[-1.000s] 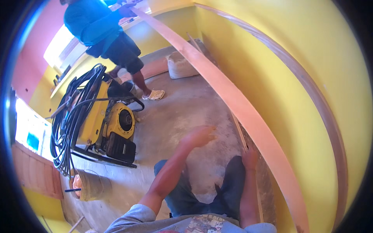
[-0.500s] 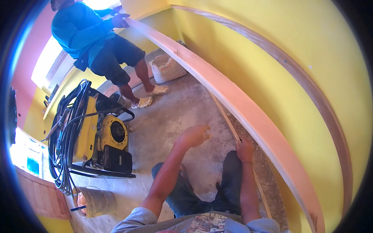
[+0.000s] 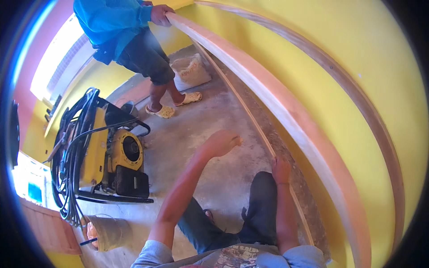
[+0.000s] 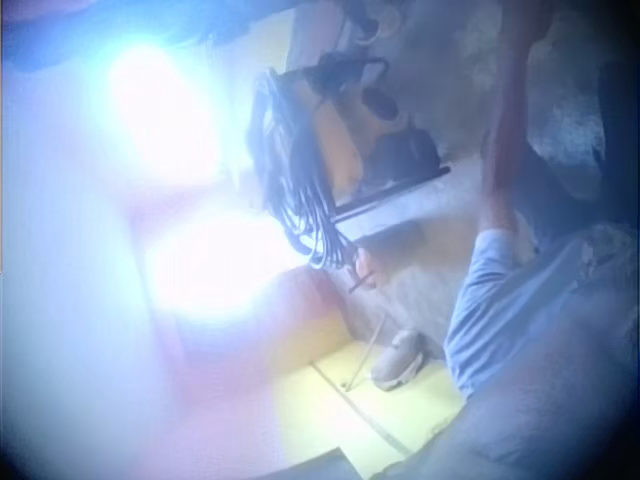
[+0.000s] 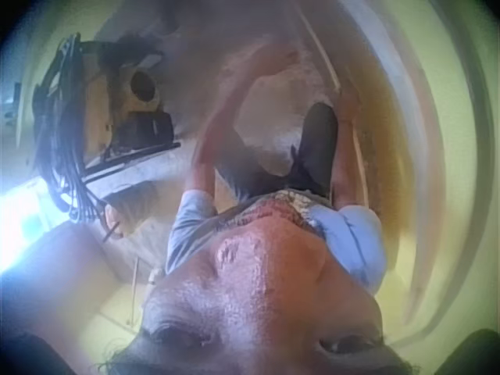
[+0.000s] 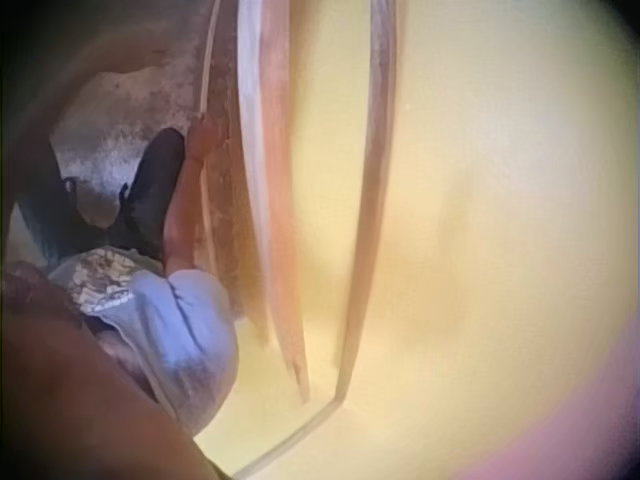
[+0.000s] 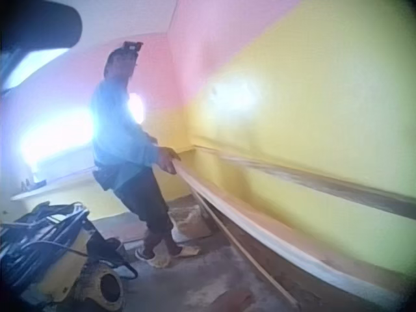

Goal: The person lifts and moves a large wooden board with an assistant, then places and positions wooden planks along the wall and floor frame by hand.

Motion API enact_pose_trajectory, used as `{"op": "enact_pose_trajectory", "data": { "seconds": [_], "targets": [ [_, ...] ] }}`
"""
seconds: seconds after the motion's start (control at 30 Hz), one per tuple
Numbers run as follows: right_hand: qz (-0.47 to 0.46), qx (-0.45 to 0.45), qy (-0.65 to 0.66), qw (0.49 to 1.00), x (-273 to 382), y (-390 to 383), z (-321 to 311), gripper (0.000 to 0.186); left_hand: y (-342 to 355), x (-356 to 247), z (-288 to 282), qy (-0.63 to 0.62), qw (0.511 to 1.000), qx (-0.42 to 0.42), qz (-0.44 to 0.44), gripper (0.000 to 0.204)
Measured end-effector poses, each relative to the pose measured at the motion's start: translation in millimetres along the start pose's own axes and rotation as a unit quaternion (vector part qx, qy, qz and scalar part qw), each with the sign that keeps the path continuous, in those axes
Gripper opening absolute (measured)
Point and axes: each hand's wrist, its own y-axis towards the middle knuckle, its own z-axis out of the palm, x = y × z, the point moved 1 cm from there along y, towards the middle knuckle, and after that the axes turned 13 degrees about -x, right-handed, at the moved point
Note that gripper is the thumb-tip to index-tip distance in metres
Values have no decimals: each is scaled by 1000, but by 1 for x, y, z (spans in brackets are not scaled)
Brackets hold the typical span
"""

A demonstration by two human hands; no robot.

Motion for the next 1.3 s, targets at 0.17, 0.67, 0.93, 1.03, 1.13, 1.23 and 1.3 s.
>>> {"op": "enact_pose_trajectory", "data": {
  "seconds": [0.17, 0.67, 0.93, 1.03, 1.13, 1.23, 1.3],
  "targets": [
    [14, -33, -54, 998, -11, 9, 15, 27, 28, 38, 82, -44, 985, -137, 99, 21],
    [151, 67, -131, 977, -23, -10, -11, 33, 74, 1, 196, 103, 923, -53, 367, 39],
    [171, 32, -186, 967, -85, -76, -50, 34, 64, 0, 189, 163, 888, -56, 426, 29],
    [195, 38, -199, 960, -102, -111, -57, 35, 58, -1, 190, 155, 896, -14, 415, 27],
    [214, 72, -226, 948, -117, -146, -63, 36, 59, -4, 194, 138, 899, -36, 414, 25],
    [217, -108, -203, 949, -113, -163, -74, 37, 68, 3, 189, 176, 909, -28, 378, 28],
    [236, -73, -202, 948, -109, -161, -76, 37, 71, 18, 196, 180, 899, -68, 394, 31]
  ]
}}
